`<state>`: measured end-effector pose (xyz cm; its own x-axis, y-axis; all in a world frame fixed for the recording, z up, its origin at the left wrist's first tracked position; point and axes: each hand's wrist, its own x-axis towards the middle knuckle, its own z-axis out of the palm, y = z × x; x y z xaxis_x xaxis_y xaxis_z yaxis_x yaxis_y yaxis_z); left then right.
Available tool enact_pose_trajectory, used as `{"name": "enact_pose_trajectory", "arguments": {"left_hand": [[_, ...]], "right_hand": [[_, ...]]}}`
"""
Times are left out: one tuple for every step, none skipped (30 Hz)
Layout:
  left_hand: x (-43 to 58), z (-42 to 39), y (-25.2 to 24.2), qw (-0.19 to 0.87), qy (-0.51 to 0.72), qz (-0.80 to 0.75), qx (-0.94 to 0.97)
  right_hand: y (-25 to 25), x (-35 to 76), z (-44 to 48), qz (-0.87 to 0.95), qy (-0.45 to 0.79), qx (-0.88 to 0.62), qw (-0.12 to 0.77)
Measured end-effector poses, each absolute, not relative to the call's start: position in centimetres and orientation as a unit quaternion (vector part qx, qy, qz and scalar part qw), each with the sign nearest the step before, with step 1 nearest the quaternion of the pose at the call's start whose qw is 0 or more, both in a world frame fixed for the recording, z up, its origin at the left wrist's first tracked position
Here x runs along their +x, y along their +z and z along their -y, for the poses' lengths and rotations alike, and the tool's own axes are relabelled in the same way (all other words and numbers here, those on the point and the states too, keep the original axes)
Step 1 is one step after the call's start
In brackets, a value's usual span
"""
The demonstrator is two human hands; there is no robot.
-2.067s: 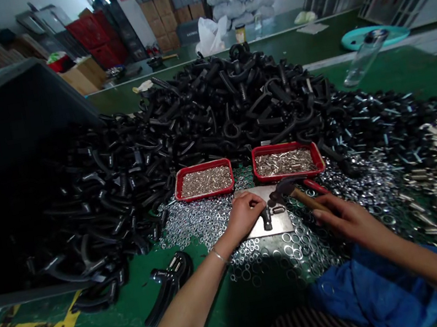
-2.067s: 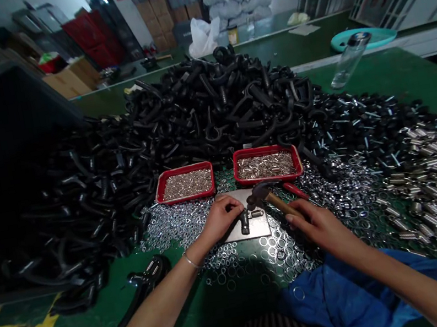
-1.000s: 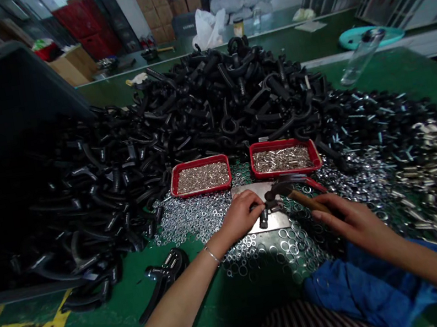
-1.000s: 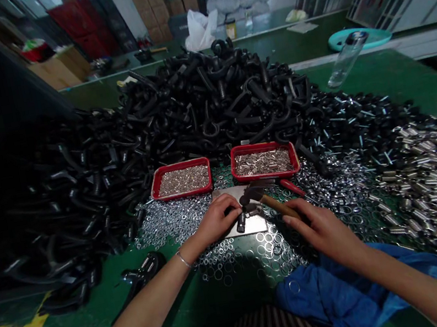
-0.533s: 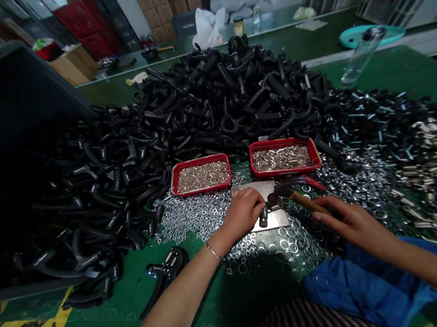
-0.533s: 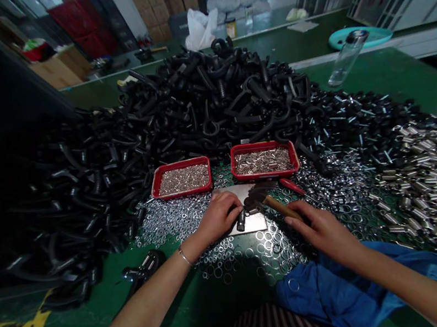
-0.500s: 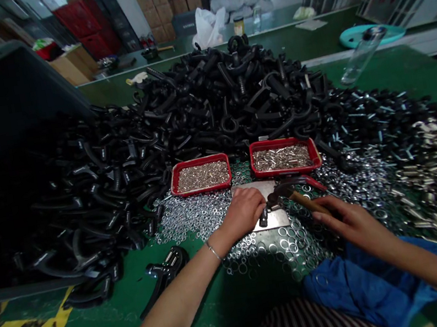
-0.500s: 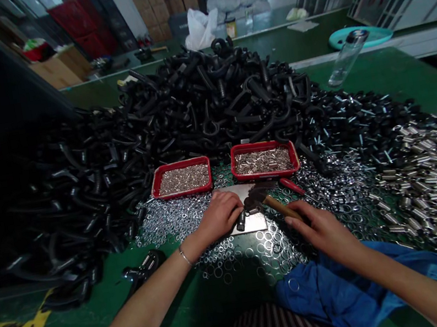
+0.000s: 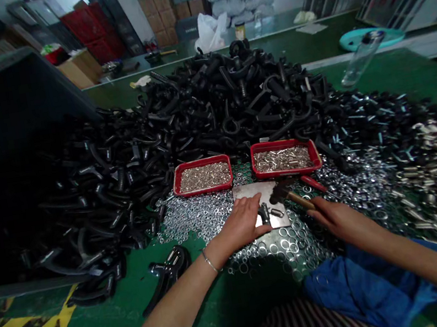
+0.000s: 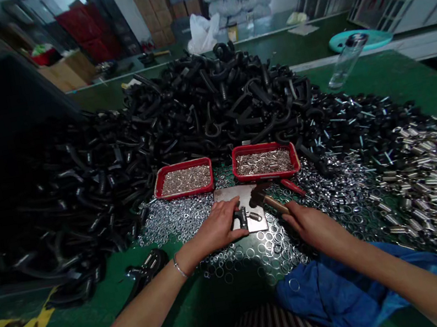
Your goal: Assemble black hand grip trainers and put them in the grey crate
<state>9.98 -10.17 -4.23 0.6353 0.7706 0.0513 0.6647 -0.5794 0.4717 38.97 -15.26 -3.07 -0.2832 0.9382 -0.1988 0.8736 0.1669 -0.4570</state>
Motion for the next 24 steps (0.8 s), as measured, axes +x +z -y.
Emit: {"name": "enact_pose_trajectory", "arguments": {"left_hand": [[10.1,10.5,-4.3,0.211,0.124,-0.414,0.877],[10.3,11.0,-4.3,0.212,0.126,-0.426,0.871],[10.5,11.4,-4.3,0.214,0.129,-0.439,0.863],[10.7,11.8,-4.3,0.217,0.135,-0.451,0.855],[10.8,12.0,-4.1,0.221,0.143,-0.457,0.849],[10.9,11.8,-4.0,0.223,0.154,-0.459,0.846],[10.9,11.3,-3.7,0.218,0.168,-0.458,0.845],[10.7,10.3,-3.3,0.205,0.184,-0.46,0.844],[10.3,8.9,-2.8,0.183,0.201,-0.469,0.84],[9.8,7.2,-2.2,0.154,0.217,-0.485,0.833],[9.2,5.2,-1.5,0.122,0.229,-0.505,0.824],[8.6,3.2,-0.9,0.089,0.234,-0.525,0.813],[7.9,1.1,-0.4,0.06,0.232,-0.542,0.806],[7.4,-0.8,0.1,0.032,0.224,-0.552,0.802],[7.0,-2.6,0.4,0.007,0.212,-0.557,0.803],[6.8,-4.1,0.5,-0.014,0.197,-0.558,0.806],[6.7,-5.5,0.6,-0.031,0.182,-0.555,0.811],[6.8,-6.6,0.7,-0.042,0.17,-0.55,0.816],[7.1,-7.5,0.7,-0.049,0.161,-0.547,0.82],[7.3,-8.2,0.7,-0.052,0.155,-0.545,0.822],[7.5,-8.8,0.7,-0.052,0.152,-0.544,0.824],[7.6,-9.2,0.7,-0.051,0.149,-0.541,0.826],[7.6,-9.5,0.7,-0.05,0.145,-0.537,0.829],[7.5,-9.7,0.8,-0.05,0.143,-0.532,0.833]], "right_hand": [[-3.4,39.4,14.9,0.763,0.233,-0.599,0.076],[-3.6,39.6,14.6,0.772,0.199,-0.595,0.103],[-3.7,39.7,14.4,0.786,0.154,-0.583,0.136],[-3.6,39.5,14.3,0.799,0.108,-0.567,0.169],[-3.5,39.1,14.2,0.81,0.074,-0.549,0.194],[-3.4,38.4,14.1,0.819,0.058,-0.533,0.207],[-3.3,37.4,14.0,0.826,0.058,-0.52,0.209],[-3.4,36.4,13.9,0.833,0.067,-0.51,0.202],[-3.6,35.4,13.6,0.839,0.076,-0.506,0.188],[-3.9,34.5,13.3,0.841,0.08,-0.506,0.171],[-4.2,33.7,13.0,0.842,0.08,-0.512,0.152],[-4.5,33.1,12.7,0.84,0.078,-0.52,0.139],[-4.7,32.8,12.4,0.836,0.08,-0.527,0.132],[-4.8,32.7,12.2,0.831,0.09,-0.532,0.134],[-4.8,32.8,12.0,0.826,0.109,-0.533,0.147],[-4.7,32.9,12.0,0.819,0.135,-0.532,0.167],[-4.5,33.2,12.0,0.81,0.165,-0.528,0.193],[-4.3,33.4,12.0,0.799,0.197,-0.524,0.219],[-4.0,33.6,12.1,0.786,0.229,-0.52,0.245],[-3.7,33.7,12.2,0.769,0.26,-0.518,0.269],[-3.5,33.8,12.3,0.75,0.291,-0.517,0.292],[-3.2,33.7,12.4,0.727,0.324,-0.517,0.314],[-3.0,33.6,12.4,0.7,0.359,-0.516,0.339],[-2.8,33.3,12.4,0.668,0.396,-0.513,0.366]]}}
